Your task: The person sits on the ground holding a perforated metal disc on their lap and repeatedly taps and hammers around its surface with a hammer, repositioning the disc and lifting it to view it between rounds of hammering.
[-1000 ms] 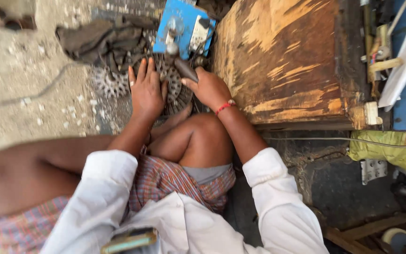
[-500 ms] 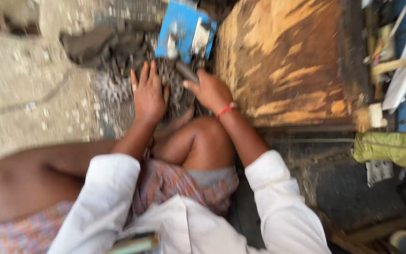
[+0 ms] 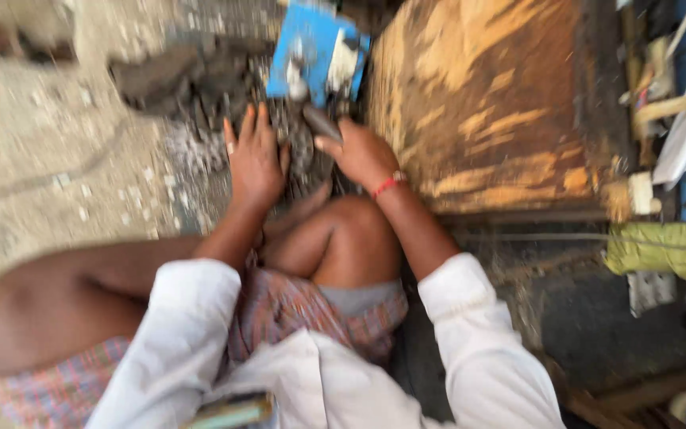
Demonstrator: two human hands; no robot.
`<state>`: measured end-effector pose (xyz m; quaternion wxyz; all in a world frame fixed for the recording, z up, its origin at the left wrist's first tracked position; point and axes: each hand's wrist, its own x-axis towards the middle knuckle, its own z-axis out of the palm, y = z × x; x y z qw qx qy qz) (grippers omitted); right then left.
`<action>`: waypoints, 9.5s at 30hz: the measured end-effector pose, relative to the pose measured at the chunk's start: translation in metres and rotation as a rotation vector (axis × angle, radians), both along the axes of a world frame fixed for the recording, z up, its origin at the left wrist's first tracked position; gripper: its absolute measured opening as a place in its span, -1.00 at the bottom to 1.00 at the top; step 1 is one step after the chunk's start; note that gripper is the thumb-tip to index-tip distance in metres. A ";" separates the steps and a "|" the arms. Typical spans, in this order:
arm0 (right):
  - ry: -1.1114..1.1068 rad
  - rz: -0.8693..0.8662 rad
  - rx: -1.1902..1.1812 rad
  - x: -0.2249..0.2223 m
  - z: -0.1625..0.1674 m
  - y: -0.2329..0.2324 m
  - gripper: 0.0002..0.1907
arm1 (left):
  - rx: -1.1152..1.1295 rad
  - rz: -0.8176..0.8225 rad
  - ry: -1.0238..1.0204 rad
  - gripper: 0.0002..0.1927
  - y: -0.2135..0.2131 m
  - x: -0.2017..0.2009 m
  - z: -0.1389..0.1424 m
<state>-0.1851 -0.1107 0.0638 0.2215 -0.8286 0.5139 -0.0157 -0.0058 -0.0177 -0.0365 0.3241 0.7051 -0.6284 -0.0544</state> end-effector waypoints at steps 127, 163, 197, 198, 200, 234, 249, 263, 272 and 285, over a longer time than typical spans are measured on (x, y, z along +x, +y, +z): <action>-0.417 -0.300 0.292 -0.049 0.006 0.048 -0.57 | -0.042 0.001 0.036 -0.77 0.007 0.006 0.003; -0.987 -0.484 0.708 -0.055 -0.011 0.073 -0.59 | 0.083 0.169 0.302 -0.32 0.045 0.038 -0.001; -0.028 -0.071 0.050 0.006 -0.003 0.011 -0.45 | 0.016 0.004 0.031 -0.61 -0.009 0.017 0.012; -0.017 -0.075 0.061 0.007 -0.003 0.011 -0.45 | 0.031 0.002 0.034 -0.53 -0.008 0.016 0.012; -0.001 -0.068 0.072 0.007 -0.001 0.011 -0.46 | 0.077 0.003 0.047 -0.39 -0.008 0.014 0.012; -0.055 -0.002 -0.001 0.000 0.011 -0.001 -0.48 | 0.063 0.031 -0.022 -0.47 -0.008 0.010 0.004; -0.021 -0.002 0.029 -0.003 0.006 -0.004 -0.47 | 0.072 -0.004 0.000 -0.48 -0.005 0.012 0.003; -0.178 -0.053 0.003 -0.002 -0.004 -0.001 -0.47 | 0.061 0.004 0.032 -0.54 -0.005 0.010 0.001; -0.176 -0.036 0.051 -0.004 0.000 -0.001 -0.47 | 0.080 0.001 0.012 -0.55 -0.007 0.012 -0.003; -0.131 -0.006 -0.012 -0.006 -0.001 -0.003 -0.48 | 0.028 0.011 -0.033 -0.50 -0.006 0.014 -0.001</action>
